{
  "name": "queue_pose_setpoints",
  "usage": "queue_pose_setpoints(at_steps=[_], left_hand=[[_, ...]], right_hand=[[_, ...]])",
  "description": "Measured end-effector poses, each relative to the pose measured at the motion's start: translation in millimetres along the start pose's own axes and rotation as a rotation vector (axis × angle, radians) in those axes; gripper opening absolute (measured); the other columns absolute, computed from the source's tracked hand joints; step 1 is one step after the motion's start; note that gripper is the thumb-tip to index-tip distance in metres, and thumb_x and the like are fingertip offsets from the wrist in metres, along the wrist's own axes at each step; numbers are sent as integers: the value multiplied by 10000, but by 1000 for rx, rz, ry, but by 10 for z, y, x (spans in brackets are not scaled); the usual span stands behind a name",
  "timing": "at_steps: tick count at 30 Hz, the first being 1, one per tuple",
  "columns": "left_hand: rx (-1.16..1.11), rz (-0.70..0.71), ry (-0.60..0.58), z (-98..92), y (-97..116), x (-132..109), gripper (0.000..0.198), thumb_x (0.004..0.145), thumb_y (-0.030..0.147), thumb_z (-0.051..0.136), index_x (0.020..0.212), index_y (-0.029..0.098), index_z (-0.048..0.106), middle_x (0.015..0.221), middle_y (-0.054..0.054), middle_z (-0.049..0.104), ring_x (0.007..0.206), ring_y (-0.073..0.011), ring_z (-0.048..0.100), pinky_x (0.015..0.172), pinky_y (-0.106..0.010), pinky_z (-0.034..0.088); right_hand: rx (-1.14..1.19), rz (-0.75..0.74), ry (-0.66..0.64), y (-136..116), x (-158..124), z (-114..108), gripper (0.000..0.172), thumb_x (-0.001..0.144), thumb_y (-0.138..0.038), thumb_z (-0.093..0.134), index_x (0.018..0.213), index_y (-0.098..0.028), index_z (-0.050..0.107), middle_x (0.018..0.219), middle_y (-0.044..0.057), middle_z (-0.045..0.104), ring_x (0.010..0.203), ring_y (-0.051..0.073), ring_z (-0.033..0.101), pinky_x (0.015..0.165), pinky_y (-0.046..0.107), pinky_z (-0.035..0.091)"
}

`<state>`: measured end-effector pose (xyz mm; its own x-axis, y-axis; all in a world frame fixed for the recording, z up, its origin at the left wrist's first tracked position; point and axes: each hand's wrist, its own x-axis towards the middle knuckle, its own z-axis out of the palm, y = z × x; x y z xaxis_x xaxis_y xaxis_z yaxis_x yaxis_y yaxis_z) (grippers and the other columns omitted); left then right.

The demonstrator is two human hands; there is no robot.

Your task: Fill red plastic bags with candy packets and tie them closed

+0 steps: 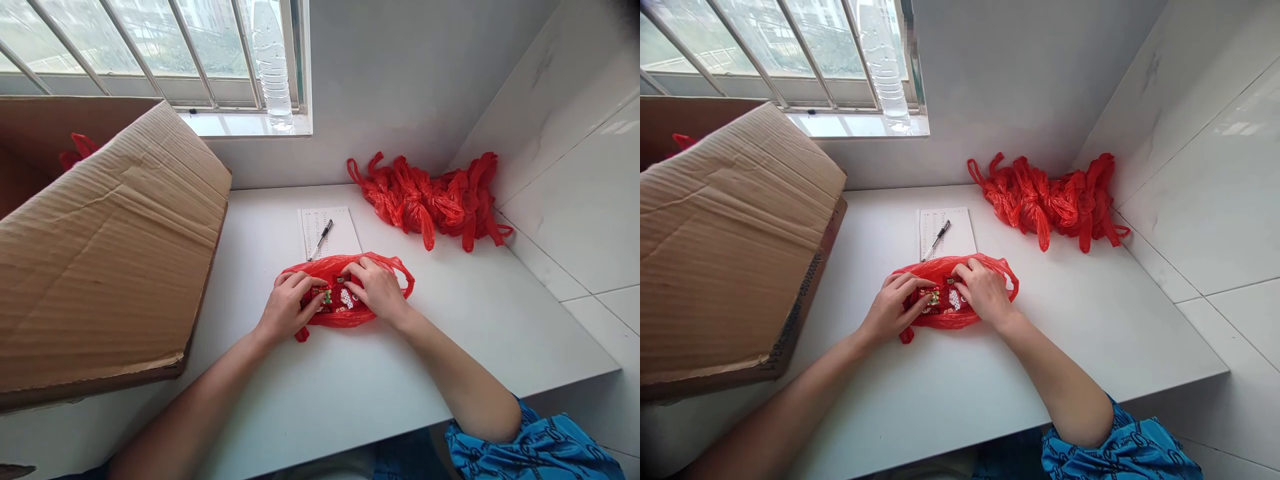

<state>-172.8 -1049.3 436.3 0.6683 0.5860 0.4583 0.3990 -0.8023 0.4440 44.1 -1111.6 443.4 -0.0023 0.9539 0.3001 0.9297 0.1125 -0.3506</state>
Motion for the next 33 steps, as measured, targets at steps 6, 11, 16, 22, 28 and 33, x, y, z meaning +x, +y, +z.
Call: queue_pose_setpoints(at_steps=[6,11,16,22,28,33], left_hand=[[-263,-213,220,-42,12,6,247,956,332,563,1179,234,604,1115,-38,682,1013,-194,646,900,-335,488],[-57,-128,213,-42,26,2,284,953,295,566,1232,247,587,1109,-48,678,1044,-210,636,982,-395,445],[170,164,215,-24,90,4,156,914,232,621,1064,238,664,1036,-49,680,962,-193,624,924,-375,417],[211,378,-109,31,87,-2,195,938,280,588,773,227,676,753,2,656,755,-160,571,843,-355,373],[229,309,-229,28,81,-11,178,876,408,658,875,231,683,883,-29,642,857,-201,555,871,-378,363],[223,262,-237,16,90,-6,404,812,561,685,1026,220,658,973,-53,651,888,-231,563,863,-394,374]], right_hand=[[255,-77,199,-11,-11,-85,122,968,-230,562,1058,-222,644,1008,33,686,925,183,647,793,298,488],[344,-141,155,-24,-49,-233,141,976,-200,539,1074,-199,641,1037,48,700,941,180,649,829,311,500],[265,-168,-205,-21,-131,-308,111,922,-147,596,959,-215,675,931,6,702,822,164,646,692,281,488],[15,-87,-86,1,-116,-229,299,958,-138,504,1225,-218,612,1158,79,654,924,209,647,704,310,480],[86,-67,-265,-19,-151,-334,128,904,-105,557,948,-200,630,956,21,694,858,174,646,664,266,440],[-84,71,-342,-34,-213,-322,161,856,-155,630,1008,-191,589,870,49,678,801,221,643,556,268,358]])
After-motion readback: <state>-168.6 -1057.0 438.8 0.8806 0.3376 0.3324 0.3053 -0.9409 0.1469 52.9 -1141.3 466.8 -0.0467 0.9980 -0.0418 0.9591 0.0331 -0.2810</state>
